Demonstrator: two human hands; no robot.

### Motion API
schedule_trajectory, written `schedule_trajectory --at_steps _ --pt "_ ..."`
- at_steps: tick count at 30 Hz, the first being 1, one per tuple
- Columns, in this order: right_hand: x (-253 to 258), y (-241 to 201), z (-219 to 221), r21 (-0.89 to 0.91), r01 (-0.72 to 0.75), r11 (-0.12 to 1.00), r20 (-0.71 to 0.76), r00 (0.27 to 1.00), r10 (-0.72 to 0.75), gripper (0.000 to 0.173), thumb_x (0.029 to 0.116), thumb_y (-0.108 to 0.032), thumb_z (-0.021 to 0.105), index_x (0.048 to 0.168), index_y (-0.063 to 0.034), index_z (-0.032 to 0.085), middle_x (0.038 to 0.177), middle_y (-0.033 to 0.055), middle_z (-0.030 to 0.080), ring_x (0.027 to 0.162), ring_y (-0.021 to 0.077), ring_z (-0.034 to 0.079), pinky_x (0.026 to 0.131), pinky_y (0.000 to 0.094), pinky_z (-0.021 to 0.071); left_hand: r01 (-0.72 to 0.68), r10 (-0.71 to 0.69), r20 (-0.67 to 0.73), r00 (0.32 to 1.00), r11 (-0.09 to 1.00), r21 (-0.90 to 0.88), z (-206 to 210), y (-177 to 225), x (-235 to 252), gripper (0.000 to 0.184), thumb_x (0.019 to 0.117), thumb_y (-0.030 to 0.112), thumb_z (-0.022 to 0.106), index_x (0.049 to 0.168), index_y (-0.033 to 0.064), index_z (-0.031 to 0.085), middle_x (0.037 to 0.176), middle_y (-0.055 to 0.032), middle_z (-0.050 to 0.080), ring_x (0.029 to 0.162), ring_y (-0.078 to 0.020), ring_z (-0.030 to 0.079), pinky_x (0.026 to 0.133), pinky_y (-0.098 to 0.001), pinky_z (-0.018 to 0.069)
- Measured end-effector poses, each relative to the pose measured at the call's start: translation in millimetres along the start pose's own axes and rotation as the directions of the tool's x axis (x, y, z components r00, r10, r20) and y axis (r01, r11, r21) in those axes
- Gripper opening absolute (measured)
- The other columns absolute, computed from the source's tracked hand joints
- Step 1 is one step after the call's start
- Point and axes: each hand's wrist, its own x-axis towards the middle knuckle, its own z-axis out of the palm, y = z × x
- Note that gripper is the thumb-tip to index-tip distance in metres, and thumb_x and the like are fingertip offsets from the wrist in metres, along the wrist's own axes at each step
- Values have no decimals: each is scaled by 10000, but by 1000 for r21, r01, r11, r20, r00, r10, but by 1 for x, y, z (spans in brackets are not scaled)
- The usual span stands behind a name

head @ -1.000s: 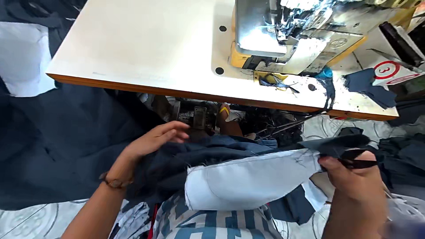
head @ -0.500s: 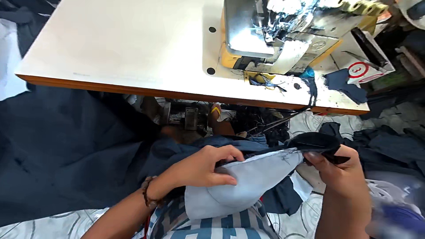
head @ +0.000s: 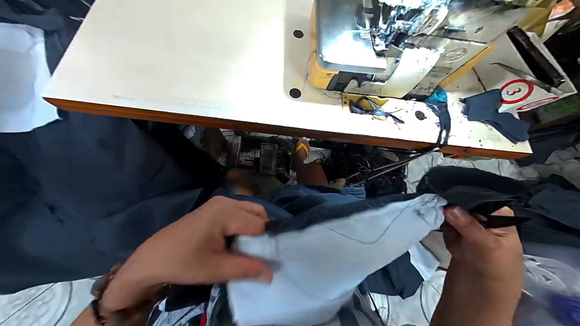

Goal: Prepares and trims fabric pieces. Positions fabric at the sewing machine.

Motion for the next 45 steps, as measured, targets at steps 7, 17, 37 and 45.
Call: schedule_trajectory --at_steps 7,17,37,45 --pt "-26 38 -31 -49 -303 952 -178 940 290 82 913 -329 732 917 -390 677 709 -224 649 523 -89 506 489 108 433 222 -216 -326 921 975 -19 42 -64 -4 215 928 321 738 822 134 724 848 106 699 806 65 633 717 -122 535" --pt "-45 116 -35 -478 -521 707 -219 850 479 187 967 -198 624 976 -20 682 760 -25 636 617 33 561 589 254 502 159 -162 -377 912 987 -40 81 -75 22 169 875 148 774 769 60 676 873 9 712 849 13 655 749 -144 540" --pt "44 10 65 -165 52 985 397 918 18 66 955 -210 646 915 -173 682 795 -143 620 639 -90 525 556 87 447 308 29 -459 888 703 641 89 -97 -51 290 885 -34 588 1101 74 749 1323 -201 652 1136 -337 686 925 -459 588" --pt "25 17 -33 -306 -86 948 36 994 102 65 962 -269 653 1008 -245 692 810 -163 653 510 -63 499 453 100 434 603 -448 -442 777 730 322 49 -112 -138 94 875 38 684 913 -27 740 873 -147 736 813 -232 723 779 -454 598"
